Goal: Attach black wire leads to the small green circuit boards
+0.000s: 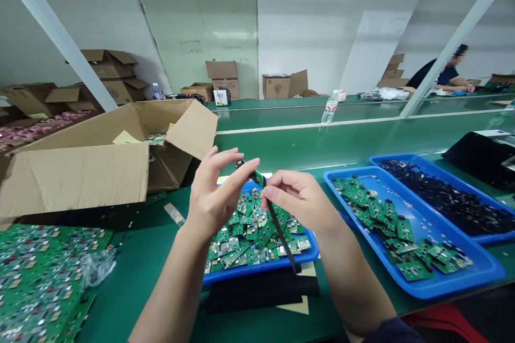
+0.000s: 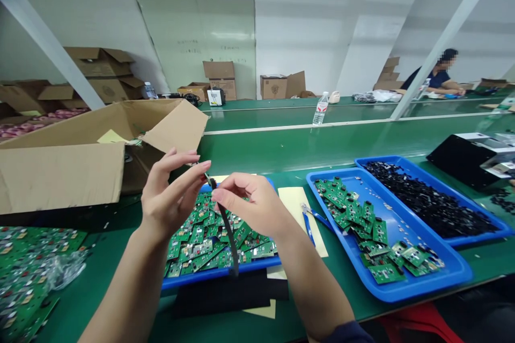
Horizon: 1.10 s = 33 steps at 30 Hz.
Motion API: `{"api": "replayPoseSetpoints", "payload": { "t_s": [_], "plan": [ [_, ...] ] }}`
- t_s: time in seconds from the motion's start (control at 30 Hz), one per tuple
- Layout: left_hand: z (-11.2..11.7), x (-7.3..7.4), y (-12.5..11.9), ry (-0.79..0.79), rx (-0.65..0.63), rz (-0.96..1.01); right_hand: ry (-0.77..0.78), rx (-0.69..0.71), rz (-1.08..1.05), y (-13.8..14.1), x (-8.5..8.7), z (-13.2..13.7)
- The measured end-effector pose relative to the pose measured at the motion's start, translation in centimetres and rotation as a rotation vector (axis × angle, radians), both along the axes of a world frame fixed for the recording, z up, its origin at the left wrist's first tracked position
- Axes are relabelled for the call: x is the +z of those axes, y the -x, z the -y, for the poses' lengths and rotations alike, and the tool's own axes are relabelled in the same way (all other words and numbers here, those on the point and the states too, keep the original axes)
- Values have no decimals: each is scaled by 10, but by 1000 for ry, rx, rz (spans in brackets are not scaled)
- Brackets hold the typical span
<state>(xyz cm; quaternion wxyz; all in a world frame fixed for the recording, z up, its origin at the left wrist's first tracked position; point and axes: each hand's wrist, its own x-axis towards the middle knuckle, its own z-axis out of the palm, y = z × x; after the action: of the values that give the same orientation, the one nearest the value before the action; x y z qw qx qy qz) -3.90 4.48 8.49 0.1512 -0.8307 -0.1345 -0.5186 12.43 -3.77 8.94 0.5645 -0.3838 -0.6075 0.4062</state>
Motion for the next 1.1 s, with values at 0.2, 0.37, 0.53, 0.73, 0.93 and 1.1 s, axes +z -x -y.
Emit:
{"api": "replayPoseSetpoints", "payload": {
  "t_s": [0.2, 0.37, 0.53, 0.73, 0.93, 1.1],
  "plan": [
    [2, 4, 1, 107, -85, -111, 21, 266, -293, 1, -7, -9],
    [5, 3, 1, 200, -137, -156, 81, 302, -393, 6, -10, -15],
    [8, -1, -6, 332, -196, -193, 26, -57, -118, 7, -9, -15],
    [6, -4, -8, 615, -320, 71, -131, -401, 144, -1, -11, -17],
    [11, 2, -4, 927, -450, -69, -179, -465, 28, -12, -7, -11],
    [18, 6, -9, 990, -495, -164, -198, -294, -58, 4, -5, -5]
  ]
}}
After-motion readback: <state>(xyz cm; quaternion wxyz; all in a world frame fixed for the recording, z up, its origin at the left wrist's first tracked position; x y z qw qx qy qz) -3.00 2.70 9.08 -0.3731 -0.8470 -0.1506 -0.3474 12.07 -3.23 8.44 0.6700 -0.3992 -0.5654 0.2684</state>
